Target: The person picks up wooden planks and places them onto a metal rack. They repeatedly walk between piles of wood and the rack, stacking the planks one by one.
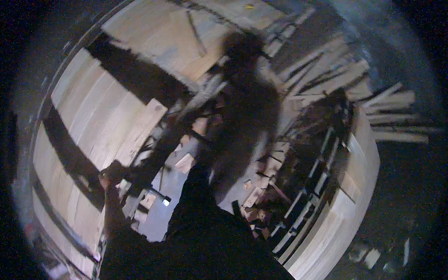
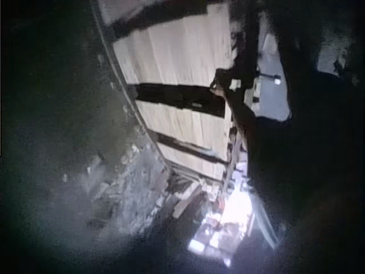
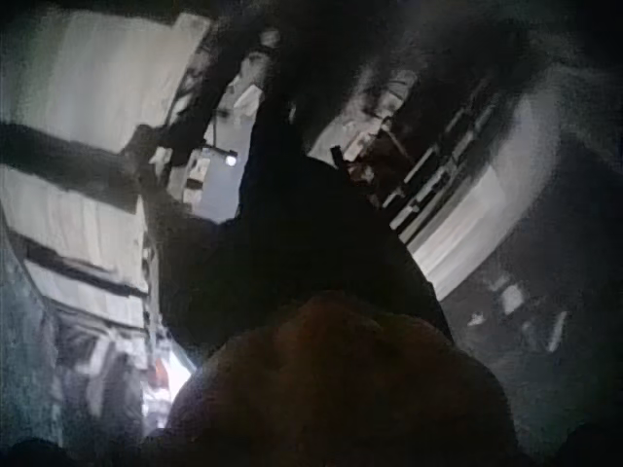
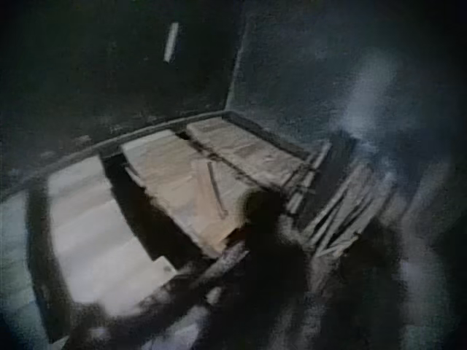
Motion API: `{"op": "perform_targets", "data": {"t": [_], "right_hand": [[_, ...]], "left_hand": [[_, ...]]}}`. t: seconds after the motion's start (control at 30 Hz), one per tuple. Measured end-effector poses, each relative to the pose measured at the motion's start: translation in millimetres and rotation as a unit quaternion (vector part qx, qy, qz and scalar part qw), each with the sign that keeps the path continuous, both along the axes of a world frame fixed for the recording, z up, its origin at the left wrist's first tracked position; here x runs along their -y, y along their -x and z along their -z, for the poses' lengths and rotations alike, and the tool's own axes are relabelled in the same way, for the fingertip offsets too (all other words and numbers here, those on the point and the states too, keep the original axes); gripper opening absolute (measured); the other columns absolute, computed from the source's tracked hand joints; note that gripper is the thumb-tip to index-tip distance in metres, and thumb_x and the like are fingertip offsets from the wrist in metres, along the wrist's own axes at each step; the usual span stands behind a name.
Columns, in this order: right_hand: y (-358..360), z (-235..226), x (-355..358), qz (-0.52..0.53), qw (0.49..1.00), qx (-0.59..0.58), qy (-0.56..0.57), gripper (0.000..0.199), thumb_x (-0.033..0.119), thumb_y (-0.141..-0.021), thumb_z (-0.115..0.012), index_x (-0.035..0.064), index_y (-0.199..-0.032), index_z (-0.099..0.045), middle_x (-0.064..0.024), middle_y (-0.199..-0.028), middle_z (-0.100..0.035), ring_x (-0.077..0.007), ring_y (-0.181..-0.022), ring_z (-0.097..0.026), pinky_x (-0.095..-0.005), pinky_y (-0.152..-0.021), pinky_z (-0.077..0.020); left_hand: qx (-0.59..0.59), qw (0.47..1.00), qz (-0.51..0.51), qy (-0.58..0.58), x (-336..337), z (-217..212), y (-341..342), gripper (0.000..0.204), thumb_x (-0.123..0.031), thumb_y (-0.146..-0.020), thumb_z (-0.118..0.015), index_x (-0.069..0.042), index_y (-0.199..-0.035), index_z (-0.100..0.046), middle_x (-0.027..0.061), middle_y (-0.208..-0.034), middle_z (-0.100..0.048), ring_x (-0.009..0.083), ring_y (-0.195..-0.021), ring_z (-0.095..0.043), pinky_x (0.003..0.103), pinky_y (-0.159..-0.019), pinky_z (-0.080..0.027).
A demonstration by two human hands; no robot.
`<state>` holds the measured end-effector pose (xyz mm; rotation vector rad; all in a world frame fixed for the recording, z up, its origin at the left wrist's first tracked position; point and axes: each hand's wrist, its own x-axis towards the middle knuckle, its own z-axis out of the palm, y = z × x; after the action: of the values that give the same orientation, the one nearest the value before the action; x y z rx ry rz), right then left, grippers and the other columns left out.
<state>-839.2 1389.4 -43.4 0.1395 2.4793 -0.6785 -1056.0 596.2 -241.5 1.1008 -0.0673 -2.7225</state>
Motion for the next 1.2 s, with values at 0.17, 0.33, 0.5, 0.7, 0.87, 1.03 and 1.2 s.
{"op": "perform_targets", "data": {"t": [0.17,0.33,0.5,0.7,0.87,1.03,1.2], "right_hand": [[97,-19,-30,0.036,0.998,0.038,0.022,0.022,0.018,-0.085,-0.06,0.005,-0.103,-0.062,-0.0121,-0.094,-0.063,-0.028,-0.083,-0.063,-0.0416,-0.073,-0.0505],[188,-32,-44,0.027,0.998,0.056,0.032,0.024,0.018,-0.086,-0.06,0.0049,-0.106,-0.061,-0.0119,-0.096,-0.064,-0.0272,-0.084,-0.063,-0.0406,-0.073,-0.0507],[244,-40,-46,0.02,0.996,0.071,0.04,0.026,0.019,-0.087,-0.06,0.0049,-0.109,-0.06,-0.0117,-0.098,-0.064,-0.0263,-0.085,-0.063,-0.0396,-0.073,-0.0508],[317,-36,-78,-0.002,0.997,0.062,0.048,0.029,0.02,-0.088,-0.06,0.0049,-0.113,-0.059,-0.0115,-0.1,-0.064,-0.0253,-0.085,-0.063,-0.0385,-0.073,-0.051],[360,-36,-119,0.022,0.997,0.064,0.045,0.031,0.021,-0.089,-0.06,0.0049,-0.116,-0.058,-0.0113,-0.102,-0.064,-0.0244,-0.086,-0.064,-0.0375,-0.073,-0.0512],[430,-13,-184,0.02,0.993,0.096,0.069,0.033,0.022,-0.09,-0.06,0.0048,-0.119,-0.057,-0.0111,-0.104,-0.064,-0.0235,-0.086,-0.064,-0.0365,-0.074,-0.0514],[538,-3,-272,0.023,0.992,0.097,0.073,0.036,0.023,-0.091,-0.06,0.0048,-0.122,-0.056,-0.0109,-0.107,-0.064,-0.0226,-0.087,-0.064,-0.0355,-0.074,-0.0515]], "left_hand": [[0.42,0.536,0.23,0.696,-10,-28,16,0.056,-0.028,-0.073,-0.082,0.002,-0.115,-0.06,0.0169,-0.102,-0.069,0.0263,-0.09,-0.066,0.038,-0.081,-0.052],[0.513,0.491,0.135,0.691,-37,-33,14,0.064,-0.025,-0.074,-0.079,0.007,-0.125,-0.057,0.0169,-0.102,-0.07,0.0242,-0.09,-0.067,0.039,-0.081,-0.054],[0.49,0.426,0.263,0.714,-54,-76,41,0.063,-0.048,-0.084,-0.066,0.007,-0.115,-0.062,0.0256,-0.097,-0.069,0.0365,-0.091,-0.069,0.044,-0.078,-0.055],[0.638,0.362,0.335,0.591,-26,-49,6,0.065,-0.051,-0.075,-0.073,-0.002,-0.116,-0.064,0.0159,-0.114,-0.068,0.0292,-0.108,-0.065,0.04,-0.089,-0.052],[0.5,0.321,0.099,0.798,-79,-77,138,0.094,-0.053,-0.08,-0.072,0.011,-0.14,-0.041,0.0299,-0.134,-0.053,0.0372,-0.121,-0.057,0.047,-0.104,-0.042],[0.217,0.747,0.067,0.624,-306,-201,376,0.058,-0.009,-0.089,-0.065,0.004,-0.141,-0.045,0.0161,-0.129,-0.06,0.0223,-0.114,-0.06,0.035,-0.1,-0.044],[0.105,0.399,0.309,0.857,-390,-107,463,0.027,-0.017,-0.085,-0.066,-0.003,-0.109,-0.065,0.0094,-0.105,-0.068,0.0217,-0.097,-0.063,0.035,-0.089,-0.049]]}}
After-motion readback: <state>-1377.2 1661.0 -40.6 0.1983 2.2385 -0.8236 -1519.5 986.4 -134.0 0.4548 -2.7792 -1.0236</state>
